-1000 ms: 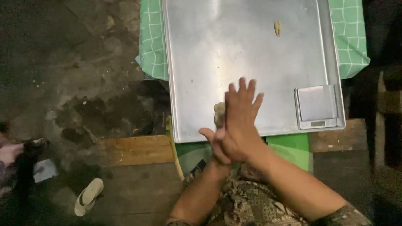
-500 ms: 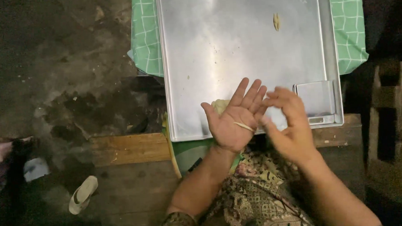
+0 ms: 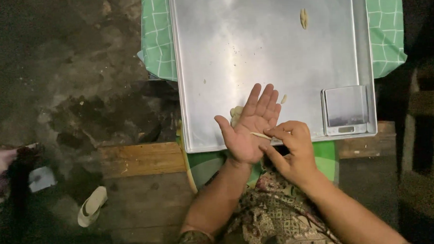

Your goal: Shaping small pieces of dough into thin, needle-like forms by rolling them between palms and placing them on a metal tray.

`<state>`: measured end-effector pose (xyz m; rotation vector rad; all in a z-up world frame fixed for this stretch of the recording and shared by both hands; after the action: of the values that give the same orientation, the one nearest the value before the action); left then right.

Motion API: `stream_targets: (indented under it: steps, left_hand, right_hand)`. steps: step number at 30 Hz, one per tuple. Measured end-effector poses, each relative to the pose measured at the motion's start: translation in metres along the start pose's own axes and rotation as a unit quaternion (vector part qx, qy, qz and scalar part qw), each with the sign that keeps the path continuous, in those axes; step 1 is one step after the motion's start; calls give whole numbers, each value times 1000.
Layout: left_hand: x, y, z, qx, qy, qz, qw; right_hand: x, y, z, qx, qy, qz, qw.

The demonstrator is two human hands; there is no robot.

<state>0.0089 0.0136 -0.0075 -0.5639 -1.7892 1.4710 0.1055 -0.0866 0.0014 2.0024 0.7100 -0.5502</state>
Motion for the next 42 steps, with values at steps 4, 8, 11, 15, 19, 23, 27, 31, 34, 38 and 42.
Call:
stream_targets:
  steps: [4,8,11,15,19,23,27,31,34,38,42]
  left_hand:
    - [-3,2,0,4,-9,-47,999]
    - [7,14,-3,14,-39,5,999]
    - [17,13,6,16,-49,1,999]
    - [20,20,24,9,-55,-23,998]
    - [28,34,48,22,-48,-29,998]
    - [29,35,60,33,-42,-25,998]
    - [25,33,55,42,-43,-11,998]
    - [18,43,42,57,-66,-31,996]
    - [12,35,30,58,-68,-36,995]
    - [13,5,11,-16,-13,46,999]
    - [9,-23,9,-49,-11,126,991]
  right_hand:
    - [-1,-2,-18,55,31,-3,998]
    - [28,20,-54,93,106,31,990]
    - [56,47,-96,147,141,93,975]
    - [151,26,-89,56,158,202,965]
    - [150,15,-60,-62,28,249,966]
    - [112,11,-52,-159,51,252,953]
    - [118,9,-50,-169,52,293,940]
    - [71,9,-50,-115,75,133,982]
    - [10,-7,-44,-61,106,-5,992]
    - [-22,5,-50,-13,104,-15,994]
    - [-43,36,-69,36,104,11,994]
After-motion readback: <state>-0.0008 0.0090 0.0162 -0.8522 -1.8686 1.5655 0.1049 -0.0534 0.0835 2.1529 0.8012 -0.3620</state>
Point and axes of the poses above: each hand's wrist, its own z-axis away from the middle knuckle, its own y-axis out of the back of the hand, x = y × z, the point moved 1 cm from there along -z, towards the middle knuckle, and after that the axes turned 11 degrees about y, right-handed, at the moved point
